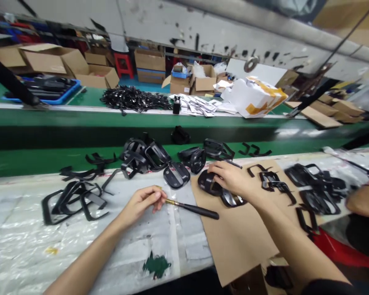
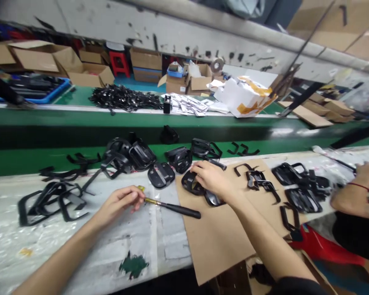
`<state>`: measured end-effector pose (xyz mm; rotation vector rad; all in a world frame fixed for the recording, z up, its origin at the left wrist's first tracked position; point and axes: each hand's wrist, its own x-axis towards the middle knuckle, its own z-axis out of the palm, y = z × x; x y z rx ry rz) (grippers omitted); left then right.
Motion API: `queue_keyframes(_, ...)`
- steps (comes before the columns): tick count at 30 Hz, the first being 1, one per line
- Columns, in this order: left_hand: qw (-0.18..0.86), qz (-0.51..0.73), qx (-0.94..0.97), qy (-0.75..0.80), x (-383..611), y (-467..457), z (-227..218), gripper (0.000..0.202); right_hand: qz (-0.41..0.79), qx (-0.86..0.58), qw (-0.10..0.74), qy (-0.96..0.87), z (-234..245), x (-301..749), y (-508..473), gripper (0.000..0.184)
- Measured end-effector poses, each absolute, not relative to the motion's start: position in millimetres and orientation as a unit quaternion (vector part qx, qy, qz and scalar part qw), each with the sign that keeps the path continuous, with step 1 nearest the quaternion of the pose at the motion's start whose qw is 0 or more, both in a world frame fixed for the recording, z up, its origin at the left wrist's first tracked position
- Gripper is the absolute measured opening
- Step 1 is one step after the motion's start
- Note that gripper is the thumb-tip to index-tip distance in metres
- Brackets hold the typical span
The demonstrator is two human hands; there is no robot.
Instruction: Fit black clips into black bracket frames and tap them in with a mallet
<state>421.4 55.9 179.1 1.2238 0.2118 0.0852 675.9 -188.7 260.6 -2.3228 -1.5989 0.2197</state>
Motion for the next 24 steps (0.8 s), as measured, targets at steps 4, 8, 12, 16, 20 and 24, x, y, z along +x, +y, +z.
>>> queue_keyframes(4, 0.827, 0.105, 0.546, 0.081, 422.1, 58.4, 180.7, 0.037, 0.121, -0.802, 0.247, -0.531, 297.8, 654.3, -171.8, 0.028)
queue_keyframes(8, 0.881, 0.132, 0.451, 0.055, 421.2, 55.5, 178.9, 0.058, 0.301, -0.694, 0.433, -0.490, 292.8, 603.4, -125.6, 0.020)
queue_keyframes(12, 0.950, 0.036, 0.308, 0.037, 416.7, 58.4, 174.6, 0.073, 0.242, -0.697, 0.437, -0.514, 257.0, 568.6, -71.4, 0.014)
queue_keyframes(16, 0.946, 0.043, 0.320, 0.023, 410.4, 78.2, 179.1, 0.080, 0.177, -0.712, 0.417, -0.536, 253.7, 571.6, -40.9, 0.005)
queue_keyframes(20, 0.928, 0.126, 0.349, 0.046, 393.6, 114.1, 205.2, 0.079, 0.297, -0.647, 0.468, -0.523, 260.1, 579.0, -27.6, 0.030)
queue_keyframes(24, 0.896, 0.284, 0.335, 0.067, 370.5, 151.4, 233.3, 0.097, 0.317, -0.658, 0.441, -0.522, 236.2, 548.9, -9.2, 0.025)
